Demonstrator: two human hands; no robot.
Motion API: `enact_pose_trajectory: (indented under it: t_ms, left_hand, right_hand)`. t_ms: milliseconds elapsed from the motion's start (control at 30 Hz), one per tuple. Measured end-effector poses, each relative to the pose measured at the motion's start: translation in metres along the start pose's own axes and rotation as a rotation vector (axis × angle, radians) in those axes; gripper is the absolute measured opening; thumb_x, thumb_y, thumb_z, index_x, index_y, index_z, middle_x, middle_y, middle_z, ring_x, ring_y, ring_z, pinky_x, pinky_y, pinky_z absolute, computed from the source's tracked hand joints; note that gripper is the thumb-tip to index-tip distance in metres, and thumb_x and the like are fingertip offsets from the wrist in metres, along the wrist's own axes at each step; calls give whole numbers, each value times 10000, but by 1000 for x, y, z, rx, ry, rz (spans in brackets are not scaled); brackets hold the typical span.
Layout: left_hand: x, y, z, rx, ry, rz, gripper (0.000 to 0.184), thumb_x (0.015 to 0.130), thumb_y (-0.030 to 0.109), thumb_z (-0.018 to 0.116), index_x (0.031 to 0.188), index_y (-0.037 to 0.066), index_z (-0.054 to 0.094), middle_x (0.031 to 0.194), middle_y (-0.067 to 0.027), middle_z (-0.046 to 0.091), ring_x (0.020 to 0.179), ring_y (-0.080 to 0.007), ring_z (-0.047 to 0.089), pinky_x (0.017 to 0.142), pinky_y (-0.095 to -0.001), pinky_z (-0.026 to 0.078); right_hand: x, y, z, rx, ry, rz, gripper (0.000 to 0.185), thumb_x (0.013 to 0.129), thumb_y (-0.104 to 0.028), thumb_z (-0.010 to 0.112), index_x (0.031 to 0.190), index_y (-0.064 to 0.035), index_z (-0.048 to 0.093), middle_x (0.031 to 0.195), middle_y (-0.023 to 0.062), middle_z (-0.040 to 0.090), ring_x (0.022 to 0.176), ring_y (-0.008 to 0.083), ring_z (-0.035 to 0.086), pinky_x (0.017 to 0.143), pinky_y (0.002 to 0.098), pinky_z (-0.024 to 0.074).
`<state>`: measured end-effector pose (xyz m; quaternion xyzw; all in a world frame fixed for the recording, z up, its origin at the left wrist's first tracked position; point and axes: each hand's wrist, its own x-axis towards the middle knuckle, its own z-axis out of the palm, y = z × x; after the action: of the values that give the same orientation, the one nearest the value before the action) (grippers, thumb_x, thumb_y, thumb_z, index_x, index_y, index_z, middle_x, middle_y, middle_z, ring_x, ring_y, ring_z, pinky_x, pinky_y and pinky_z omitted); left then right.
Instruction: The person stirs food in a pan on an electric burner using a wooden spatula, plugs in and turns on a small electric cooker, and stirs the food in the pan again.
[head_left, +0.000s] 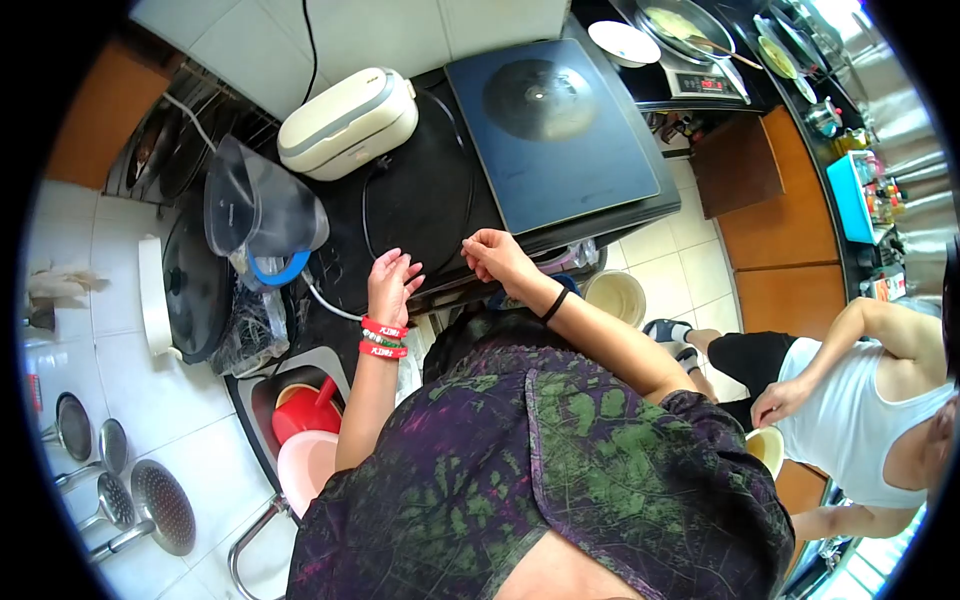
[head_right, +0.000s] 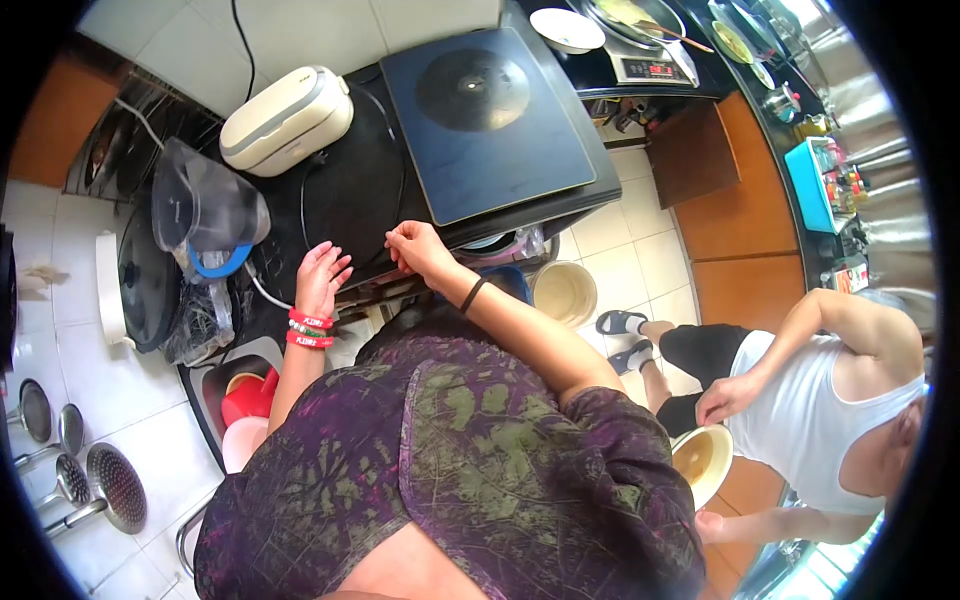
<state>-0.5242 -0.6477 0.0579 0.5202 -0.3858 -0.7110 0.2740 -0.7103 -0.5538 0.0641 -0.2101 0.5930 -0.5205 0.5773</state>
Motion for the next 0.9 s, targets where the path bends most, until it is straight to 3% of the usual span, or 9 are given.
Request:
enact_pose_trajectory:
  t_ms: [200,367,767,900]
  left_hand:
    - [-16,-8,17,-10,-24,11,380,893,129,586,1215,4,427,1058,-85,540,875,-172,599,697,-294,524]
    - [-30,-20,34,5,-21,-7,353,898,148,591,1204,34,459,1083,-83,551,916,-183,602,749,-319,520]
    - [-110,-68,71,-36,-46,-55,323,908,200,587,1174,43,492,1079,-75,559,927,-165,599,754,-295,517]
    - [-101,-75,75,59,-146,-32,296,915,189,577,1158,32,512,1051,-78,575,896,-153,615,714,-263,522]
  right_hand:
    - [-15,11,-13,191,57,-17,203,928,-197,548,776,-61,548,595,-12,522,459,59,456,412,196,357]
    - [-31,17,-29,202,51,-78,201,932,-183,525,780,-52,545,584,-7,513,439,65,451,393,205,361]
    - [-89,68,-92,248,75,100,171,912,-185,551,802,-56,571,610,-19,508,470,63,426,421,202,335]
    - [-90,77,-91,280,103,98,146,911,-174,559,827,-55,564,609,-17,498,467,60,412,428,195,325]
